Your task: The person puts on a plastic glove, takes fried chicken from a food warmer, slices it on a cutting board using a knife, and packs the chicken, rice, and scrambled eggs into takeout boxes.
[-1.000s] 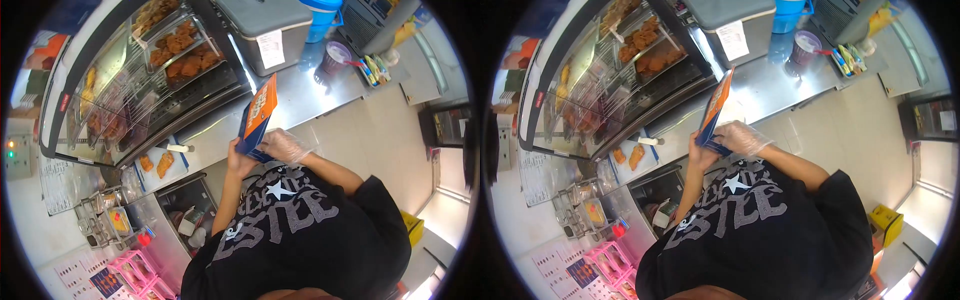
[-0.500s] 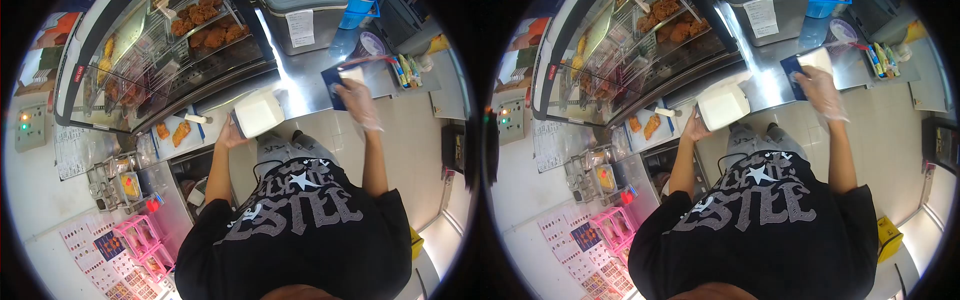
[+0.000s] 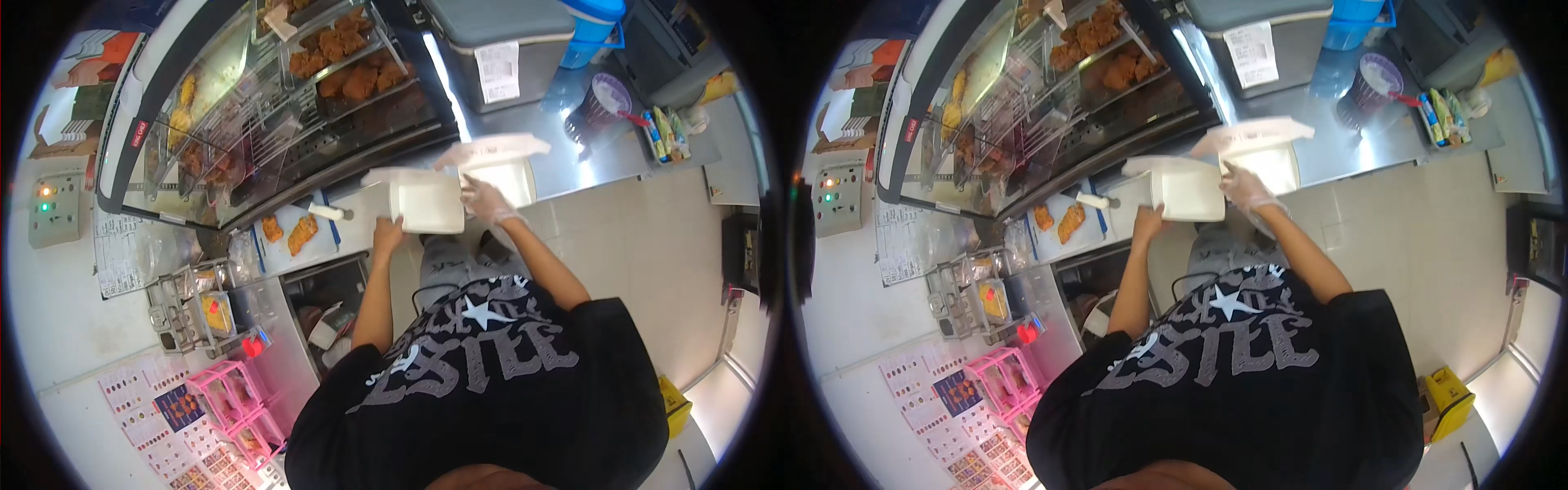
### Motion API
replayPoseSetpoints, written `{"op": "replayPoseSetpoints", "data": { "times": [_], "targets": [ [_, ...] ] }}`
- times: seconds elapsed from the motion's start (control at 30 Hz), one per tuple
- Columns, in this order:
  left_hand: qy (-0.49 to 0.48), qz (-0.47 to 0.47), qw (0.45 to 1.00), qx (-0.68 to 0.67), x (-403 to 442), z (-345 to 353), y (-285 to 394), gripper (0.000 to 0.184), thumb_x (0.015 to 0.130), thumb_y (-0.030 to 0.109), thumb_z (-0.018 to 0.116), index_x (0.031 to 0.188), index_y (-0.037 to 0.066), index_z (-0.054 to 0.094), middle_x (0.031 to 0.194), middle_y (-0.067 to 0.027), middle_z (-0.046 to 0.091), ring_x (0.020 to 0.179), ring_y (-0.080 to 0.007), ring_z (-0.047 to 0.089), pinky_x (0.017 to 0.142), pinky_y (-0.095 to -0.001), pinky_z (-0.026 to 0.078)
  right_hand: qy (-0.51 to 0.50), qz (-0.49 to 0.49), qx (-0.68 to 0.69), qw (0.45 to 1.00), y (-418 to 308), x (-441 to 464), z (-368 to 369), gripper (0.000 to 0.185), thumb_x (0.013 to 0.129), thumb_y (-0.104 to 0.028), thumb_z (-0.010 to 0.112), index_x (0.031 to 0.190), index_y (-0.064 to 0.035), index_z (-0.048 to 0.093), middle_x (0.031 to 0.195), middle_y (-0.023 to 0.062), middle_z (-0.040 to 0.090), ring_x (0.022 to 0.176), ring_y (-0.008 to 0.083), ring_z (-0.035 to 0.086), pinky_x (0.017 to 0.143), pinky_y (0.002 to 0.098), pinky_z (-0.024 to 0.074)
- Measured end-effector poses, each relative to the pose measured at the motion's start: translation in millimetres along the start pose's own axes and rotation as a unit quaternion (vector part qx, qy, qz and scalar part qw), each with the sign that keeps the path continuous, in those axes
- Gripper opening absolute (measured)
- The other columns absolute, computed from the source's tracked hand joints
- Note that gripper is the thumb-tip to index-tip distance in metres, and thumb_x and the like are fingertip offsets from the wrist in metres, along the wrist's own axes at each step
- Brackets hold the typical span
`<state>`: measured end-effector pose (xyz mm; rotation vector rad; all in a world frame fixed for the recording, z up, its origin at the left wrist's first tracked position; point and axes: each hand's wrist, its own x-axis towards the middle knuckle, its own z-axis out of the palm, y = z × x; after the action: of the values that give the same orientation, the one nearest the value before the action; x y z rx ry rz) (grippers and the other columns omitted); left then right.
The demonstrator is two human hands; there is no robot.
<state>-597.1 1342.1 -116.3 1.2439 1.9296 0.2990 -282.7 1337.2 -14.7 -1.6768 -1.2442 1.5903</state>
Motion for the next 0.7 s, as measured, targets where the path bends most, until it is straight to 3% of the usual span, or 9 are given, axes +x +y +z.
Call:
{"op": "replayPoseSetpoints", "data": {
  "times": [0.03,0.1,0.17,0.27,0.3,0.4,0.47,0.5,0.7],
  "targets": [
    [-0.004,0.007,1.0,0.007,13.3,16.2,-32.2,0.04,0.091,0.027,0.057,0.106,-0.011,0.054,0.086,-0.0253,0.071,0.077,-0.0317,0.073,0.058,-0.0373,0.055,0.016,-0.028,0.023,0.999,18.6,11.1,5.3,0.069,0.088,-0.01,0.065,0.149,-0.002,0.035,0.121,0.0185,0.067,0.101,0.0215,0.067,0.086,0.0329,0.0539],
    [-0.095,-0.054,0.957,-0.27,-48.9,-0.9,10.1,0.035,0.093,0.019,0.05,0.112,-0.01,0.047,0.092,-0.0257,0.07,0.073,-0.0313,0.072,0.058,-0.036,0.057,0.015,-0.046,0.082,0.995,37.6,20.5,7.3,0.07,0.089,-0.011,0.065,0.151,-0.0033,0.033,0.123,0.0178,0.066,0.107,0.0223,0.065,0.092,0.0313,0.0514],
    [-0.077,-0.101,0.951,-0.283,-63.5,-5.8,10.9,0.034,0.093,0.02,0.05,0.112,-0.008,0.046,0.092,-0.0249,0.071,0.074,-0.0288,0.072,0.061,-0.0336,0.056,-0.016,-0.031,0.151,0.988,20.3,15.8,-3.3,0.071,0.09,-0.015,0.065,0.151,-0.0041,0.032,0.126,0.018,0.065,0.113,0.0238,0.063,0.097,0.0314,0.0487],
    [-0.018,-0.104,0.951,-0.291,-62.5,-2.6,8.1,0.031,0.094,0.019,0.051,0.112,-0.005,0.045,0.092,-0.0248,0.071,0.074,-0.0268,0.072,0.062,-0.032,0.056,-0.008,-0.01,0.016,1.0,-3.3,15.6,-32.1,0.07,0.091,-0.023,0.064,0.151,-0.0048,0.033,0.13,0.0189,0.062,0.116,0.0248,0.062,0.099,0.033,0.0471],
    [-0.025,-0.101,0.953,-0.285,-63.5,-7.8,16.8,0.029,0.093,0.018,0.053,0.111,-0.004,0.045,0.091,-0.0244,0.071,0.074,-0.0265,0.072,0.062,-0.0321,0.056,-0.016,-0.014,-0.129,0.991,-21.0,10.5,-46.2,0.062,0.093,-0.029,0.063,0.146,-0.0046,0.042,0.133,0.0188,0.06,0.117,0.0253,0.061,0.101,0.0333,0.0457],
    [-0.035,-0.059,0.97,-0.233,-59.1,-18.4,29.1,0.027,0.09,0.015,0.058,0.108,-0.002,0.047,0.089,-0.023,0.071,0.073,-0.0249,0.072,0.063,-0.0325,0.055,-0.091,-0.151,-0.25,0.952,-88.0,-17.0,-106.2,0.049,0.095,-0.03,0.062,0.136,-0.0033,0.055,0.129,0.0174,0.063,0.115,0.0233,0.061,0.101,0.0327,0.0459],
    [-0.033,0.008,0.989,-0.142,-41.6,-16.4,2.3,0.026,0.088,0.015,0.062,0.106,-0.001,0.051,0.088,-0.0219,0.072,0.072,-0.0233,0.072,0.066,-0.0325,0.054,-0.083,-0.215,-0.11,0.967,-136.2,-38.1,-142.0,0.041,0.096,-0.033,0.062,0.123,-0.002,0.065,0.118,0.0143,0.069,0.111,0.0206,0.063,0.099,0.0333,0.0472],
    [0.022,0.057,0.998,-0.02,-24.0,-10.0,-18.8,0.029,0.086,0.014,0.064,0.109,0.0,0.053,0.089,-0.0216,0.072,0.073,-0.0224,0.072,0.067,-0.0324,0.054,-0.023,-0.213,-0.085,0.973,-156.8,-43.7,-159.1,0.041,0.096,-0.034,0.062,0.121,-0.0022,0.066,0.112,0.0118,0.07,0.107,0.0188,0.064,0.096,0.033,0.0483],
    [-0.05,0.038,0.987,-0.149,-24.8,-30.3,13.4,0.04,0.089,0.032,0.068,0.109,-0.001,0.058,0.085,-0.0185,0.072,0.07,-0.0237,0.071,0.065,-0.0322,0.053,0.278,-0.252,-0.089,0.922,-223.4,-14.6,-290.2,0.04,0.096,-0.038,0.061,0.116,-0.0045,0.068,0.103,0.0067,0.07,0.095,0.0141,0.064,0.085,0.0301,0.0496]
  ]
}}
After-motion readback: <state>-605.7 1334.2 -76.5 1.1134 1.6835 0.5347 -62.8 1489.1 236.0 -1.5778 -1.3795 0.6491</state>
